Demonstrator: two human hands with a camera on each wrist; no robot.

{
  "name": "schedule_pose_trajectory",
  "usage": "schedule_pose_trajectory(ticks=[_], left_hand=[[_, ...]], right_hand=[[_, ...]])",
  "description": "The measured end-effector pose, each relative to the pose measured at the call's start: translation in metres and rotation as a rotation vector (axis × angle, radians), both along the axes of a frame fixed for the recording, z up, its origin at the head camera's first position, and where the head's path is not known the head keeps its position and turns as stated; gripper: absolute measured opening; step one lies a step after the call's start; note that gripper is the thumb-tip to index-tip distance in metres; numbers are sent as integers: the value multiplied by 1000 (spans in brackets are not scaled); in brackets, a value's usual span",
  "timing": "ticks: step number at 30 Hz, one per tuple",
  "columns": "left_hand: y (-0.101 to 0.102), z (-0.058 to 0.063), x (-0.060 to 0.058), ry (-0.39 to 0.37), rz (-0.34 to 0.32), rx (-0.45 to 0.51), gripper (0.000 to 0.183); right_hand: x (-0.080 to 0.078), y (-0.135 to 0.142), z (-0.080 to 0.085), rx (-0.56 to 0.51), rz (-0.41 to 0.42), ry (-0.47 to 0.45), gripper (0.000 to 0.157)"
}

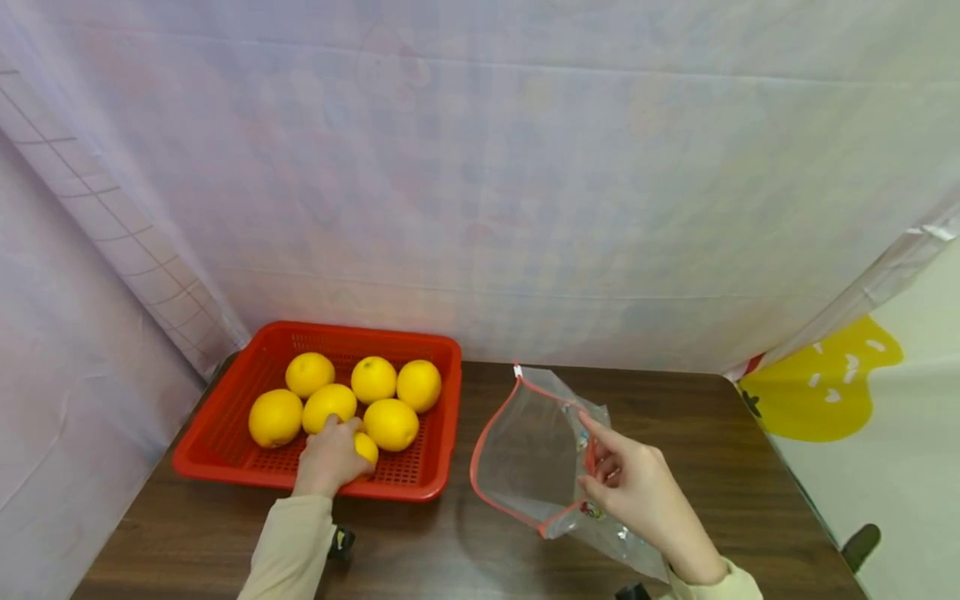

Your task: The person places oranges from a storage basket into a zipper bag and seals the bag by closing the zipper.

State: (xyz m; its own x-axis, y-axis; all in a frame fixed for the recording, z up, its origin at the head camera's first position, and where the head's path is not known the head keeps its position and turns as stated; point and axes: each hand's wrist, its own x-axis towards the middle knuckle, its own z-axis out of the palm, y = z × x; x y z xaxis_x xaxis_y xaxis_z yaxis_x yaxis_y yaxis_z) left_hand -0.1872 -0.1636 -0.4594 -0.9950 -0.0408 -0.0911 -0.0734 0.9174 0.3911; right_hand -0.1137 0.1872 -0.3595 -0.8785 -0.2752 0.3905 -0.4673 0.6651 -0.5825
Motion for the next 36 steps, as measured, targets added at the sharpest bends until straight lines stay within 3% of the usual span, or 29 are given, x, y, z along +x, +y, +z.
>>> schedule_pose_trajectory(ticks=[11, 24, 36], left_hand=[[-4, 1, 3, 44, 13, 82, 60], [-6, 2, 9, 105, 33, 103, 59], [-4, 20, 14, 161, 36, 222, 61]], right_hand=[[-1, 1, 0, -8, 8, -7, 63], [-2, 0, 4, 14, -20, -34, 63], [-3, -1, 4, 9, -17, -52, 63]])
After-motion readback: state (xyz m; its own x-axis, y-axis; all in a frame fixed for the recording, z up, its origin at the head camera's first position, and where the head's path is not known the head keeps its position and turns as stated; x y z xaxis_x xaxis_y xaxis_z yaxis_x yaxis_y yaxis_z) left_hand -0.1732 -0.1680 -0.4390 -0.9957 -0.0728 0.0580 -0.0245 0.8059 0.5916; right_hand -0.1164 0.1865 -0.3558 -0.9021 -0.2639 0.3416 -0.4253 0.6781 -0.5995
